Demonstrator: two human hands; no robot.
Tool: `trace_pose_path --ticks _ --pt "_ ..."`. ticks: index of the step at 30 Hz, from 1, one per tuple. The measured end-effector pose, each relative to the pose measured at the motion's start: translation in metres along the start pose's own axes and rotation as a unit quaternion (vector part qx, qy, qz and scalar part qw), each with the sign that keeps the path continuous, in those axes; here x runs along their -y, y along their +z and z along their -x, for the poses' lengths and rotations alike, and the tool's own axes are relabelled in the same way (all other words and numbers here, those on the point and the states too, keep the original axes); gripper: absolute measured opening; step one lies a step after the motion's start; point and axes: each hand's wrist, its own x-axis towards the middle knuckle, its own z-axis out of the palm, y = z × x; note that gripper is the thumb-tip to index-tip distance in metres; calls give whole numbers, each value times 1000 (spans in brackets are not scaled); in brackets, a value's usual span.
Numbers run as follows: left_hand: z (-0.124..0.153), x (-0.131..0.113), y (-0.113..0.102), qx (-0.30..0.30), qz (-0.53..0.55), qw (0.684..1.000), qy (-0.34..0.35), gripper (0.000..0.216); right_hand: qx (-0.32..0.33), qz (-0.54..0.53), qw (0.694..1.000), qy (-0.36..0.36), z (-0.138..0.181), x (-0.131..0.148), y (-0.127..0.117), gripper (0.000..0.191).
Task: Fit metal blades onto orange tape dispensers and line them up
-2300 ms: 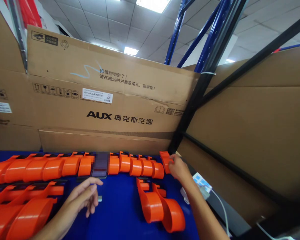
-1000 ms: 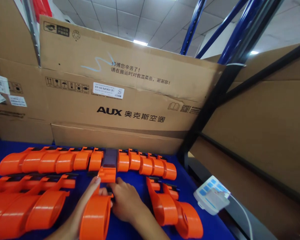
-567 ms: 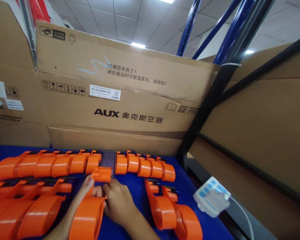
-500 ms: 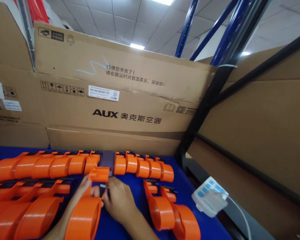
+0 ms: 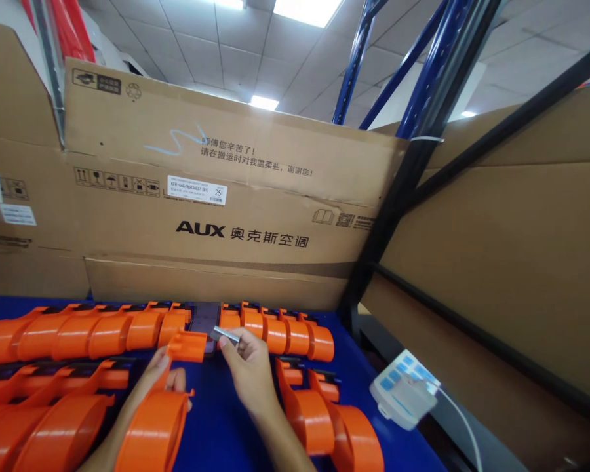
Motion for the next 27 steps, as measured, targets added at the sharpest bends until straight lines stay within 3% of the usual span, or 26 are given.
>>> trace_pose_path --ticks 5,22,24,27 --pt "3 -1 3 1 -36 999 13 57 53 6 999 -14 1 3 -1 37" --pt "-13 17 -8 2 -110 994 11 81 74 75 993 -47 5 -2 -1 30" --pt "-11 16 -6 -15 -122 992 21 79 61 71 994 -48 6 -8 2 28" --pt "-7 9 -2 -50 -133 988 57 72 -1 68 996 -52 5 -16 5 42"
